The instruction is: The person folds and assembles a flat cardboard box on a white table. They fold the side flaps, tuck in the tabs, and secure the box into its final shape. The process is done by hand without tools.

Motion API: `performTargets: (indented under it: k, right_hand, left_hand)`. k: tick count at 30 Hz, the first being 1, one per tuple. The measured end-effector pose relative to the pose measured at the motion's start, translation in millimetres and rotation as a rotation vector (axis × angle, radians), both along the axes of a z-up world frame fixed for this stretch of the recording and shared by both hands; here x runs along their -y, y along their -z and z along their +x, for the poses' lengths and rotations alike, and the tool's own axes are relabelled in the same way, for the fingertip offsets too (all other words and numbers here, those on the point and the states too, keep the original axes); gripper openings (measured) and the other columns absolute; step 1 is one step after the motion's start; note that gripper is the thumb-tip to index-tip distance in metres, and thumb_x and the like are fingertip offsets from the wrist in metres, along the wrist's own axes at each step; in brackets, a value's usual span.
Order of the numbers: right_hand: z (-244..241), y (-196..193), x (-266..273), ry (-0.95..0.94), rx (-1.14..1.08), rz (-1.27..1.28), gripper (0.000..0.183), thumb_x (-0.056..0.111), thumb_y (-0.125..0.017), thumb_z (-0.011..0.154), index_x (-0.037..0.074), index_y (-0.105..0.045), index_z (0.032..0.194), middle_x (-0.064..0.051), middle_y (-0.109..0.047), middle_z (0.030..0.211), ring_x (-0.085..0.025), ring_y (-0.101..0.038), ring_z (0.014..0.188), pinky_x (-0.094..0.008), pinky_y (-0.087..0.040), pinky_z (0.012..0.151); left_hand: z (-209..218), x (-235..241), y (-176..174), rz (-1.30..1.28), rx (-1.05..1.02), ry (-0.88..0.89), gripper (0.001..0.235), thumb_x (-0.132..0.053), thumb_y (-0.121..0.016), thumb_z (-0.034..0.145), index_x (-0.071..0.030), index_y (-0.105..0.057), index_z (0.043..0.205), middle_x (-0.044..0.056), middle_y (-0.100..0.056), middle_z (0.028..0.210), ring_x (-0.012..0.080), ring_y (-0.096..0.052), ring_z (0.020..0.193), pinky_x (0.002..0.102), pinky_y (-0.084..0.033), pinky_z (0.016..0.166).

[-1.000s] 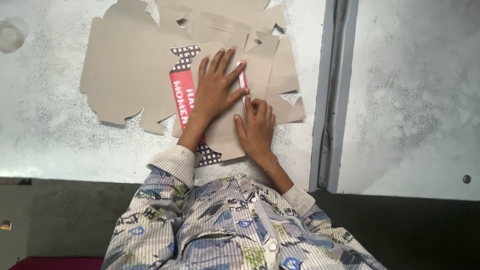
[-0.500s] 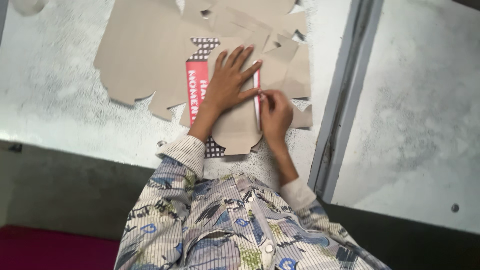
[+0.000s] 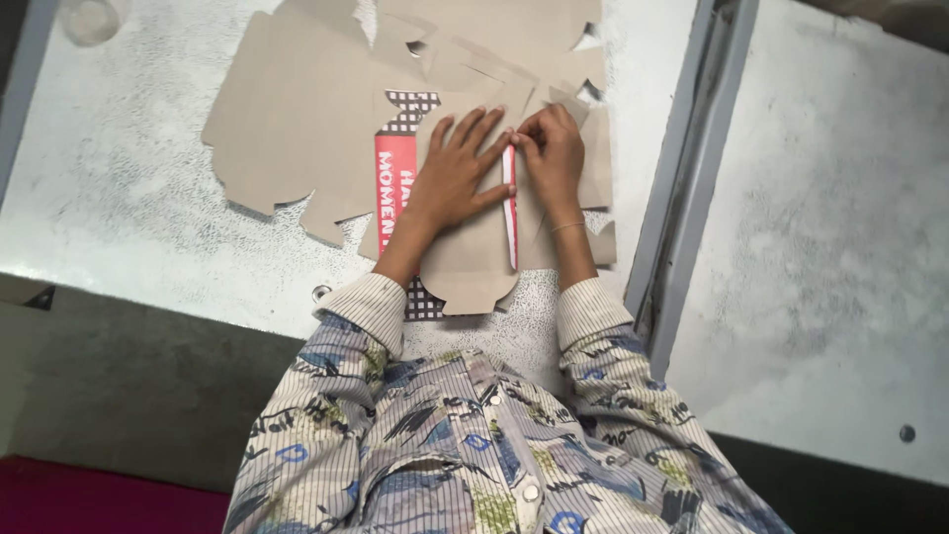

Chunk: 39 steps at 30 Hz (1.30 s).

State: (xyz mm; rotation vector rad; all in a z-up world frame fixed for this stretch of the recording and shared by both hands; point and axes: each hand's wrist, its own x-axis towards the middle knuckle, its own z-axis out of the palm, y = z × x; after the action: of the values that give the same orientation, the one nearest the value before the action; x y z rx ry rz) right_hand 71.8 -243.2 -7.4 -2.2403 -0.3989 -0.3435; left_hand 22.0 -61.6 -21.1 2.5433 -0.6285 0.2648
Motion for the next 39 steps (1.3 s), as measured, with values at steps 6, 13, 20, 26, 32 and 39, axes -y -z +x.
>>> performTargets:
  k: [6,13,20,26,32,39]
  right_hand:
    - [-3,-2,-6,0.005,0.168,-0.148,0.018,0.004,-0.08,0.081,0.003,-0.061,0.08,-0.011,-0.059,0.09,-0.032,-0.061,0.091,-0.043,-0.05,0.08]
    - [-11,-7,-10,0.003,0.112,-0.26,0.013,0.001,-0.073,0.085,0.002,-0.06,0.082,-0.011,-0.058,0.093,-0.032,-0.061,0.094,-0.044,-0.048,0.078]
    - [-32,-11,-7,0.046,0.042,-0.245,0.017,0.007,-0.076,0.086,0.003,-0.06,0.08,-0.01,-0.057,0.09,-0.031,-0.059,0.092,-0.043,-0.046,0.077]
    - [-58,-9,-5,0.122,0.023,-0.268,0.02,0.012,-0.079,0.086,0.006,-0.062,0.079,-0.007,-0.057,0.089,-0.029,-0.054,0.09,-0.042,-0.04,0.082]
    - [-89,-6,-6,0.235,-0.015,-0.255,0.019,0.017,-0.082,0.085,0.009,-0.065,0.078,-0.004,-0.056,0.09,-0.026,-0.051,0.094,-0.043,-0.035,0.087]
    - [-136,-8,2,0.251,-0.03,-0.29,0.019,0.02,-0.081,0.085,0.011,-0.066,0.078,-0.002,-0.056,0.089,-0.024,-0.051,0.095,-0.042,-0.033,0.088]
  left_hand:
    - [0,-1,-1,-0.037,0.02,-0.001,0.082,-0.063,-0.057,0.097,-0.007,-0.045,0.156,0.014,-0.033,0.165,0.0324,-0.027,0.153,0.057,-0.016,0.123]
    - [-2,-2,1,-0.038,0.015,-0.039,0.06,-0.046,-0.051,0.105,-0.011,-0.048,0.154,0.011,-0.034,0.166,0.0302,-0.03,0.152,0.054,-0.018,0.123]
    - [-1,3,7,-0.033,0.006,-0.057,0.051,-0.035,-0.048,0.106,-0.013,-0.051,0.153,0.009,-0.034,0.165,0.0289,-0.03,0.152,0.054,-0.019,0.123]
    - [1,4,7,-0.013,0.029,-0.066,0.053,-0.035,-0.049,0.106,-0.012,-0.05,0.153,0.01,-0.034,0.165,0.0287,-0.028,0.152,0.054,-0.018,0.123]
    - [-1,3,7,-0.02,0.015,-0.064,0.063,-0.048,-0.056,0.102,-0.01,-0.05,0.152,0.01,-0.034,0.164,0.0288,-0.027,0.151,0.054,-0.018,0.123]
    - [1,6,14,-0.01,0.037,-0.077,0.064,-0.048,-0.058,0.102,-0.012,-0.05,0.154,0.008,-0.032,0.166,0.027,-0.027,0.152,0.054,-0.017,0.123]
